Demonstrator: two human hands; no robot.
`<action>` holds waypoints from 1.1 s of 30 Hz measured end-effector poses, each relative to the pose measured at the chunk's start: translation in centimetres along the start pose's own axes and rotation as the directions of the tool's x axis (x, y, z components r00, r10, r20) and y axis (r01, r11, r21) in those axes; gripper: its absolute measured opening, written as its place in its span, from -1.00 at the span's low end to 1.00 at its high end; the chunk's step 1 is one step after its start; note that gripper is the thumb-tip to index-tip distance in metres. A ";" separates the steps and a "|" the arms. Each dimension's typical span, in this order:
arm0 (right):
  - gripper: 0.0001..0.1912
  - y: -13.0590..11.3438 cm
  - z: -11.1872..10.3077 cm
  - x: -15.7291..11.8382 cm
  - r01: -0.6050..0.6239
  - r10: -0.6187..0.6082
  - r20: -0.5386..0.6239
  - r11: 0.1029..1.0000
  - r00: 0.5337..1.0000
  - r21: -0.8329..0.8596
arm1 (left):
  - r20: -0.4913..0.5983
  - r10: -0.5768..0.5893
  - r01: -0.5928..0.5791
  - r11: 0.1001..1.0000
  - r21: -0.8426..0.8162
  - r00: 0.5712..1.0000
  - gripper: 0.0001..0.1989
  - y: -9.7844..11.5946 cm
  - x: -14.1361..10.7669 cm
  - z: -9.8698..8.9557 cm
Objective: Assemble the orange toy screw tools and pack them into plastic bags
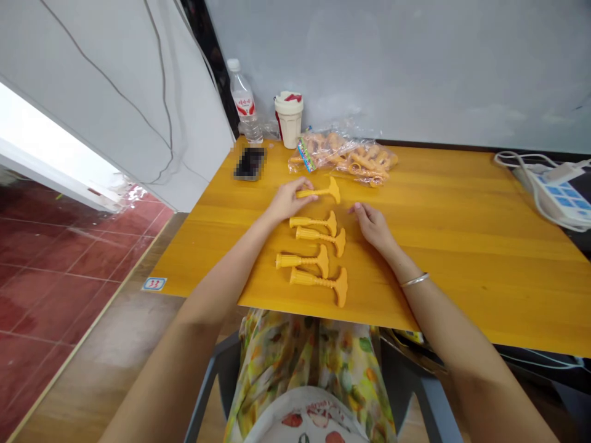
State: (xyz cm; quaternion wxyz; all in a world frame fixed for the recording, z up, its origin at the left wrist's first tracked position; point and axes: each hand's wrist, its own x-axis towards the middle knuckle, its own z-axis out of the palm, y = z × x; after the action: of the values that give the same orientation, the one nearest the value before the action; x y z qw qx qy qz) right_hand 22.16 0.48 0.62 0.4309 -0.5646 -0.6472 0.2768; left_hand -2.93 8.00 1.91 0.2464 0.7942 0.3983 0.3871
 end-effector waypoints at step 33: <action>-0.23 -0.8 2.8 0.9 0.356 -0.062 0.521 0.798 0.851 -0.487 | 0.205 -0.021 0.036 0.997 -0.069 0.979 0.33 -1.1 -2.6 2.5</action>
State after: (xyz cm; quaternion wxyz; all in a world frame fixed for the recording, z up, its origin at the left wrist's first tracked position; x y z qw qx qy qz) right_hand 19.34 1.52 0.15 0.0980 -0.5022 -0.8457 0.1518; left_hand -2.36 6.27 -1.36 0.3202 0.8144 0.3681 0.3143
